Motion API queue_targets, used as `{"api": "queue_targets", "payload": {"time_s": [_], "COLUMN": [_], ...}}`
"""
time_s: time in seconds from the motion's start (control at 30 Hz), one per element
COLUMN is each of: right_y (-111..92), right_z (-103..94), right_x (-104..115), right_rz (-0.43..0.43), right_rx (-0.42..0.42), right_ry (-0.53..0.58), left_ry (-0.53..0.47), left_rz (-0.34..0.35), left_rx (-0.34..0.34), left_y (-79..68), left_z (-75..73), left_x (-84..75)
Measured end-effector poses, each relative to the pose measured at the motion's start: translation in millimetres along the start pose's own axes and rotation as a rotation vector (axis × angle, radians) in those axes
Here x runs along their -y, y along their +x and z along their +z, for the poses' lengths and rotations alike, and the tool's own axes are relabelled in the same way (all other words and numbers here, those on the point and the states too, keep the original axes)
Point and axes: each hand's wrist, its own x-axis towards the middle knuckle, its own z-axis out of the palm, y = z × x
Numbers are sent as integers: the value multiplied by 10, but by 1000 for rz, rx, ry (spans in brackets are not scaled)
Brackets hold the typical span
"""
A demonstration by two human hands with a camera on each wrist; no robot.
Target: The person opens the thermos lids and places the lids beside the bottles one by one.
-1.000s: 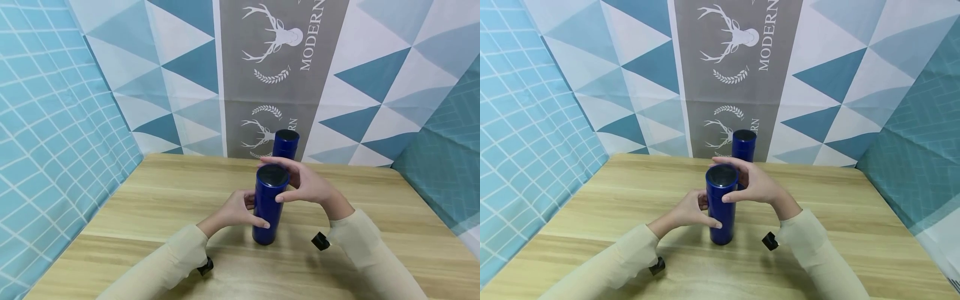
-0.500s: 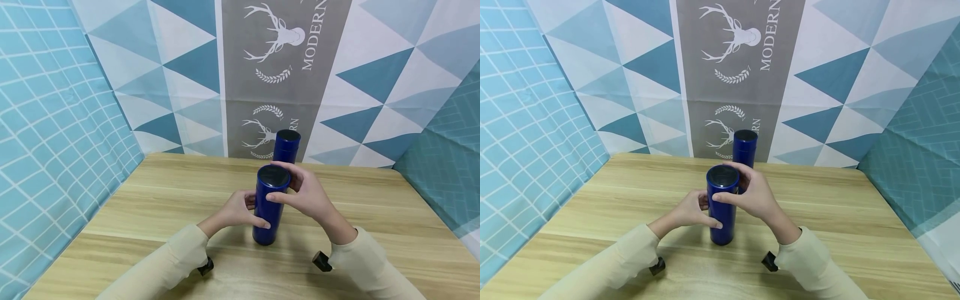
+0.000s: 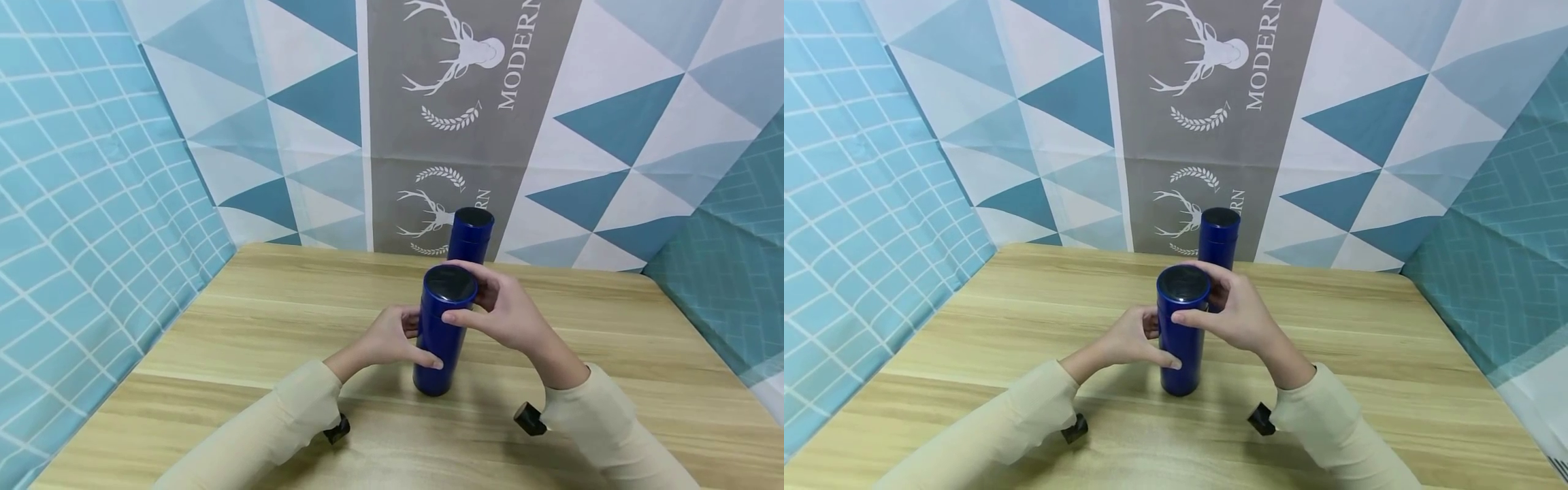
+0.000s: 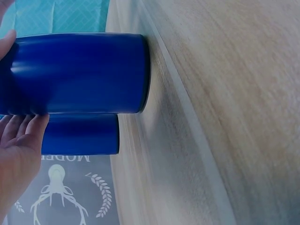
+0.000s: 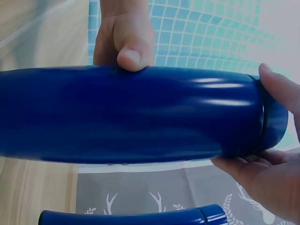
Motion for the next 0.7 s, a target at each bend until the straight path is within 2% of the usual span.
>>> {"api": "queue_targets", "payload": {"time_s": [0.4,0.7], "right_y": [49,108], "right_z": [-72,-174], "right_x": [-48,-105], "right_rz": [-51,-111], "right_rx": [85,180], "right_ry": [63,42], "left_ry": [-16,-12], "left_rz": [18,9], "left_rx": [5,4], "left_y": [14,-5], "left_z": [1,8], "left_x": [-4,-32]}}
